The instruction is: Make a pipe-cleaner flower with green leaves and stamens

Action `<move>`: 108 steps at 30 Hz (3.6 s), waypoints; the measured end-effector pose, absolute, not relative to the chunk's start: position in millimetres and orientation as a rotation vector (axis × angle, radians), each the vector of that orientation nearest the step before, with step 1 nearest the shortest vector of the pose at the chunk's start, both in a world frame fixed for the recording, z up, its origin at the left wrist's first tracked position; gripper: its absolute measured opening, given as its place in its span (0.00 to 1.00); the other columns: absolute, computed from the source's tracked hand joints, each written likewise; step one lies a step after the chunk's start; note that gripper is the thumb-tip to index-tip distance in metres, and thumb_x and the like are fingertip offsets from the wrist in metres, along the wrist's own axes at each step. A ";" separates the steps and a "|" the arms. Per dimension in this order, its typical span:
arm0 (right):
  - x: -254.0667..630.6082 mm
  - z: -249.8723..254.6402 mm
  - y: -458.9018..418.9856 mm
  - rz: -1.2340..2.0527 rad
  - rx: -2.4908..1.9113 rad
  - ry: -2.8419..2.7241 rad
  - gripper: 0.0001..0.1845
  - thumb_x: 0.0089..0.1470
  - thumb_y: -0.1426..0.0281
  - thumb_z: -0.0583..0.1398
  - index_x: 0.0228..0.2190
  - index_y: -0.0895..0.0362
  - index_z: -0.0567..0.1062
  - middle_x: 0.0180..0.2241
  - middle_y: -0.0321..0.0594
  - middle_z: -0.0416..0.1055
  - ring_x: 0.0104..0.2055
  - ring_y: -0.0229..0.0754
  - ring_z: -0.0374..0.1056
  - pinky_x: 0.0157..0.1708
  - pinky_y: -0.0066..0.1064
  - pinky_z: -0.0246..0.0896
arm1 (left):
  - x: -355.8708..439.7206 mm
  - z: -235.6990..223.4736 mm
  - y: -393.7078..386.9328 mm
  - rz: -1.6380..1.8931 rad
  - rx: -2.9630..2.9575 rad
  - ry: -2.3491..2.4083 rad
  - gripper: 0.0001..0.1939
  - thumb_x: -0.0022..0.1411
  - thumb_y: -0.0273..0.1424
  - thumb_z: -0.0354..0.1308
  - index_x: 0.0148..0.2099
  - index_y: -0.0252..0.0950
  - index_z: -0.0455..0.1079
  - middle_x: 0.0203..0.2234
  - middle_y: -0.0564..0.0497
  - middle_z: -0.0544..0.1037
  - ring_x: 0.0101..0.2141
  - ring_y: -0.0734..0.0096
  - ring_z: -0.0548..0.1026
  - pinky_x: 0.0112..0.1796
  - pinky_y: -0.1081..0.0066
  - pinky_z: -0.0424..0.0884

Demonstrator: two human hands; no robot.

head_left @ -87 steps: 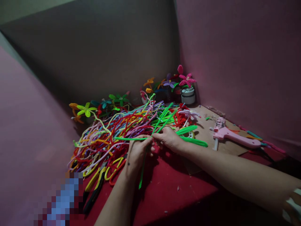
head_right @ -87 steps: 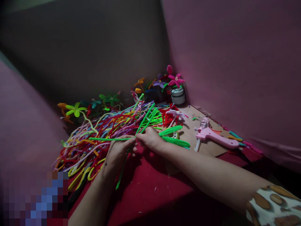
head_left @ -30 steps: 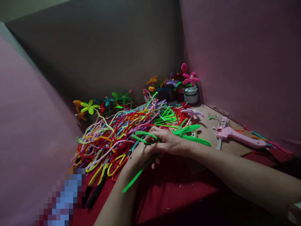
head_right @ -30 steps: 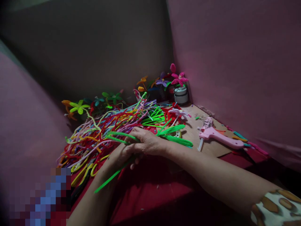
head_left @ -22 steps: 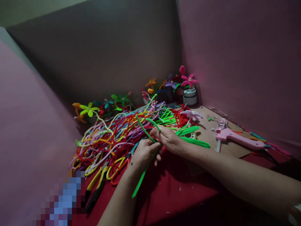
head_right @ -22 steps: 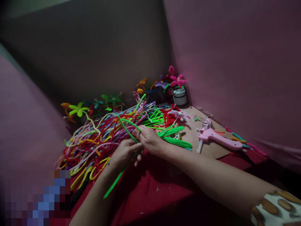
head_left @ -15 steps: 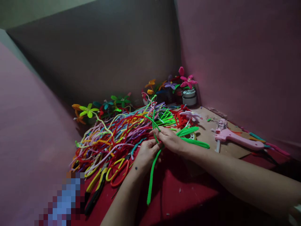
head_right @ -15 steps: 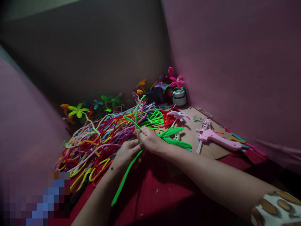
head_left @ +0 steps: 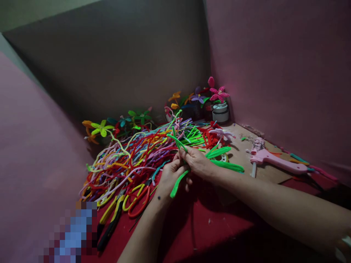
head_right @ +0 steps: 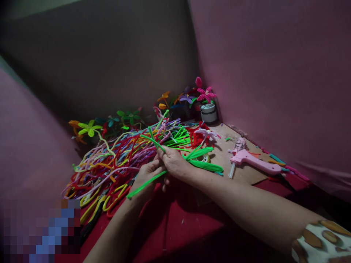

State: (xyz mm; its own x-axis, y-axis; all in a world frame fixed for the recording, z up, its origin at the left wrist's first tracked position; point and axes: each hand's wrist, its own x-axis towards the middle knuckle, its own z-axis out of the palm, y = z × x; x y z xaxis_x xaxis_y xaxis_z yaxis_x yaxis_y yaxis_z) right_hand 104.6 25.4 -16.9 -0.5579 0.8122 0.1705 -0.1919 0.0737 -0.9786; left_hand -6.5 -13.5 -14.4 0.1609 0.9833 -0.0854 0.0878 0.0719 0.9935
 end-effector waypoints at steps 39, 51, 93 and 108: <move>123.9 78.0 4.2 1.494 -0.162 -0.907 0.14 0.59 0.68 0.47 0.21 0.56 0.58 0.13 0.27 0.53 0.15 0.30 0.53 0.22 0.24 0.57 | 8.5 61.2 -18.3 1.209 1.884 0.975 0.05 0.56 0.29 0.54 0.35 0.33 0.67 0.30 0.49 0.75 0.32 0.70 0.74 0.38 0.66 0.70; 116.9 21.6 64.2 1.786 -0.508 -0.588 0.17 0.59 0.66 0.46 0.19 0.54 0.51 0.12 0.25 0.42 0.11 0.29 0.36 0.10 0.21 0.34 | 2.7 12.9 -0.6 0.790 1.105 0.893 0.04 0.53 0.26 0.55 0.31 0.31 0.62 0.19 0.53 0.69 0.16 0.77 0.69 0.16 0.76 0.67; 126.9 14.5 48.3 1.630 -0.573 -1.064 0.09 0.45 0.69 0.59 0.19 0.62 0.71 0.14 0.32 0.62 0.13 0.28 0.52 0.13 0.24 0.45 | -32.7 16.2 -18.7 1.368 1.047 1.123 0.09 0.52 0.35 0.56 0.30 0.34 0.63 0.12 0.64 0.49 0.12 0.85 0.43 0.13 0.82 0.44; 99.8 3.4 21.2 1.644 -0.500 -1.031 0.11 0.37 0.66 0.64 0.18 0.62 0.72 0.14 0.30 0.60 0.16 0.27 0.51 0.16 0.23 0.40 | -7.8 1.4 -27.7 1.261 1.648 1.442 0.09 0.57 0.36 0.49 0.28 0.36 0.63 0.15 0.59 0.59 0.15 0.81 0.55 0.17 0.78 0.52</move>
